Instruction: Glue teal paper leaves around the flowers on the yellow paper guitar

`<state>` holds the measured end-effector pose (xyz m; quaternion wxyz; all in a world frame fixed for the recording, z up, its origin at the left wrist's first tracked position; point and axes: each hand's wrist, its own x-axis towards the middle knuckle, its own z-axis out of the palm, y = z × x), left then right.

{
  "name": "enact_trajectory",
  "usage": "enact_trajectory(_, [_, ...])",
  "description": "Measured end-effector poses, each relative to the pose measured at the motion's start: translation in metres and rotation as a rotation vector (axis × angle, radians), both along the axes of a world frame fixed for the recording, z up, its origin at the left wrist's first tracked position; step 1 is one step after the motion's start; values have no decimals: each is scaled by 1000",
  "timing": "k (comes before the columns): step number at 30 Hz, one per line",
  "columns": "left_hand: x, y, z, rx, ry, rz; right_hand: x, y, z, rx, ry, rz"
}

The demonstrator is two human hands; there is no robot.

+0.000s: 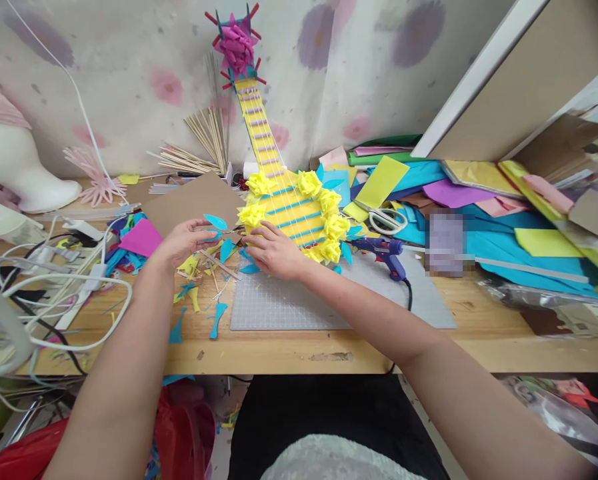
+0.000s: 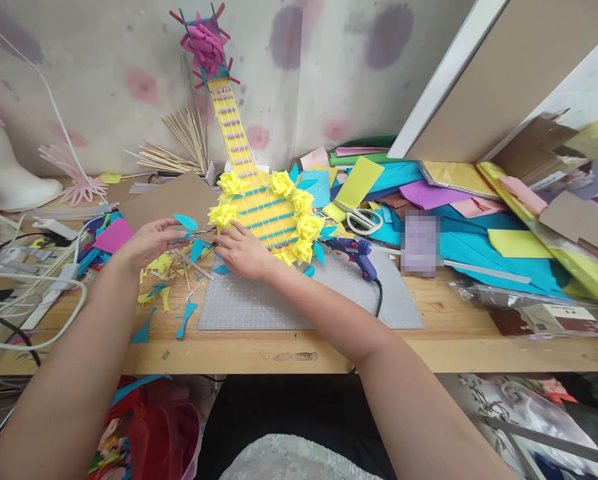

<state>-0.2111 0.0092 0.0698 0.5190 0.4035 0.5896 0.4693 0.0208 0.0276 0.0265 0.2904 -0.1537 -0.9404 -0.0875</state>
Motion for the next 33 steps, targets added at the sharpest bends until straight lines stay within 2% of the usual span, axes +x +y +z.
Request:
enact_trajectory(10, [-8,12,-5,24,73,-59,0,0,-2,-44,14,26])
enact_trajectory(22, [7,19,-2,-19,110,34,0,1,-2,-55,10,22])
enact_trajectory(33, [12,29,-7,-3,145,50,0,1,-4,-64,3,15])
